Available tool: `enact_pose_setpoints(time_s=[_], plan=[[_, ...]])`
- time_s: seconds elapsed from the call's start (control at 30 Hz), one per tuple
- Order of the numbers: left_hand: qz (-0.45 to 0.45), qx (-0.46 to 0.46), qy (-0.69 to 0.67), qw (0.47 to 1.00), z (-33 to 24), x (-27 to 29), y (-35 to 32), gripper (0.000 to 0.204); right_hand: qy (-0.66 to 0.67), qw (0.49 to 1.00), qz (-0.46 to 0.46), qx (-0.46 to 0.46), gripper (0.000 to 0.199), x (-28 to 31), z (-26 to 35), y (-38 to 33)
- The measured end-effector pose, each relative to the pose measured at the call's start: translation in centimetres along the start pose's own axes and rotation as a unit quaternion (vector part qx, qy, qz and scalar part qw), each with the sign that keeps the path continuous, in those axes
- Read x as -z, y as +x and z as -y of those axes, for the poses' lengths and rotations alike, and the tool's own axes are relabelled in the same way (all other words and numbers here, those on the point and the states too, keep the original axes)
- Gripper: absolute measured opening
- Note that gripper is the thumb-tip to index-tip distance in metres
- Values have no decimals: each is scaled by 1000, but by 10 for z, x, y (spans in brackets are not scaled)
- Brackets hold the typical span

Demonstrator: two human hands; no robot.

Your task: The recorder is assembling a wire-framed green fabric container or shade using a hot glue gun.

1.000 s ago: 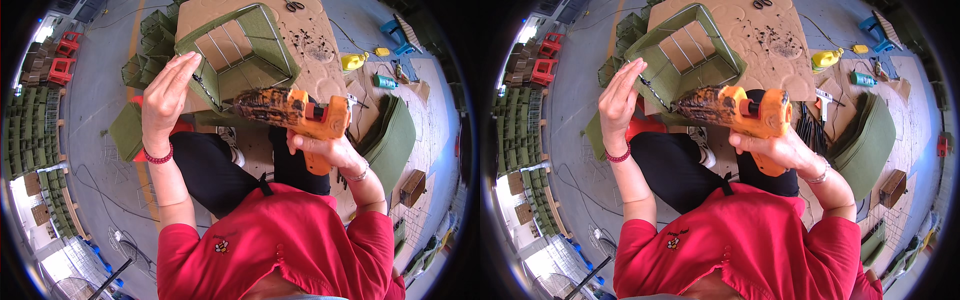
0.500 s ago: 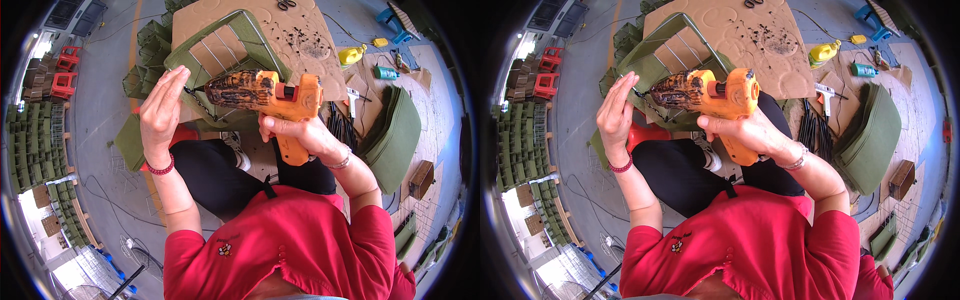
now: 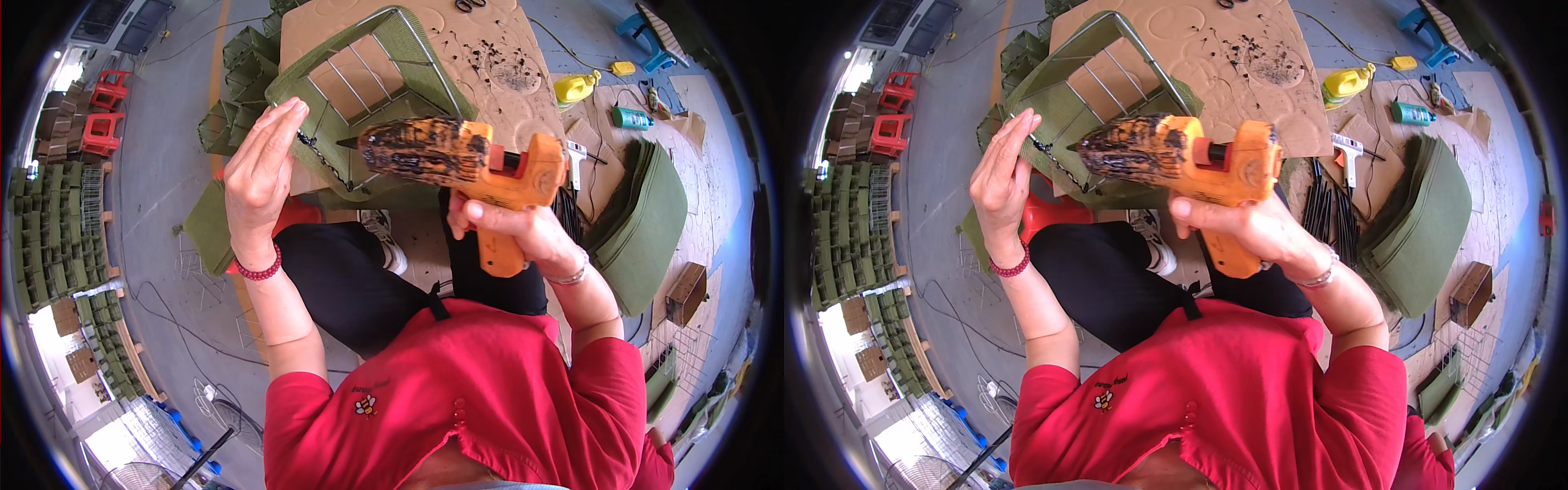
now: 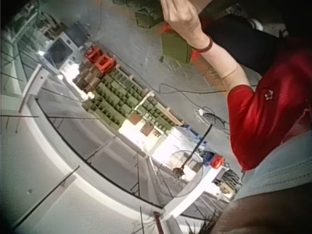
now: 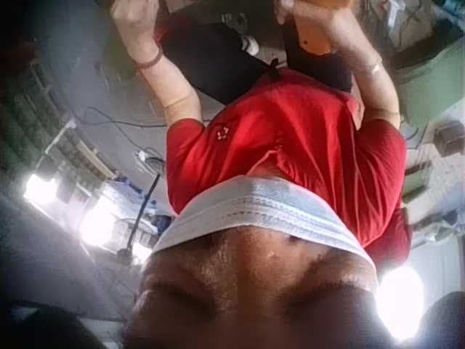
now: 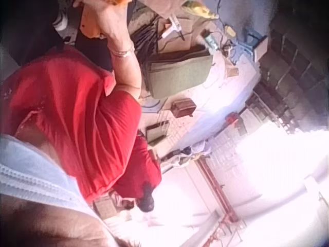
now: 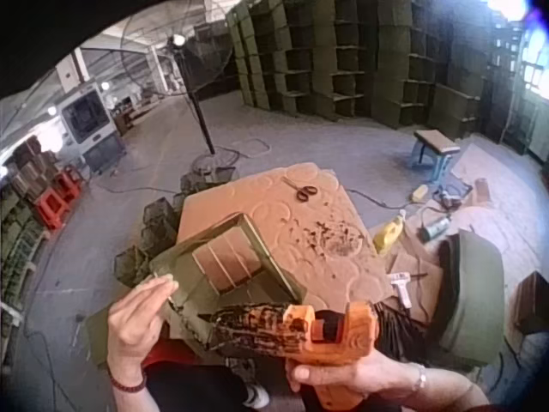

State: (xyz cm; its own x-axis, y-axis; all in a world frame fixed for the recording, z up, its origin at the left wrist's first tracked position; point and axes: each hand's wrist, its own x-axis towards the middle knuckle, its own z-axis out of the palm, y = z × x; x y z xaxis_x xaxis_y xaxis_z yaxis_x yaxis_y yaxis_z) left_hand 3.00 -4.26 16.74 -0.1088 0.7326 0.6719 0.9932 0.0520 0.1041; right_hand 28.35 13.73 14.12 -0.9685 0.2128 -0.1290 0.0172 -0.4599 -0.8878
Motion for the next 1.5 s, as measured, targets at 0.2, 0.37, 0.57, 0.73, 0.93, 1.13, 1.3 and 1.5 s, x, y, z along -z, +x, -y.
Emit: enact_pose_setpoints(time_s=[0.2,0.37,0.57,0.73,0.93,1.13,1.3,1.5], plan=[[-7,-17,17,1000,-2,-1,1,54,-101,992,0,-76,20,12,17,-29],[-4,-21,14,1000,-5,-2,1,49,-135,981,-12,-140,32,7,21,-36],[-8,-22,18,1000,-6,0,2,46,-205,971,-9,-126,30,5,17,-30],[-13,-28,15,999,-6,0,4,45,-159,979,3,-126,28,7,15,-31],[-13,-22,7,1000,-4,0,2,46,-186,973,-16,-134,23,4,15,-34],[-14,-22,11,1000,-3,-1,1,53,-152,982,-12,-111,22,9,12,-37],[-19,-19,14,1000,1,-2,-2,54,-123,988,-30,-89,23,8,12,-41],[-19,-28,16,999,-1,-2,-1,52,-114,990,-30,-81,23,10,9,-43]])
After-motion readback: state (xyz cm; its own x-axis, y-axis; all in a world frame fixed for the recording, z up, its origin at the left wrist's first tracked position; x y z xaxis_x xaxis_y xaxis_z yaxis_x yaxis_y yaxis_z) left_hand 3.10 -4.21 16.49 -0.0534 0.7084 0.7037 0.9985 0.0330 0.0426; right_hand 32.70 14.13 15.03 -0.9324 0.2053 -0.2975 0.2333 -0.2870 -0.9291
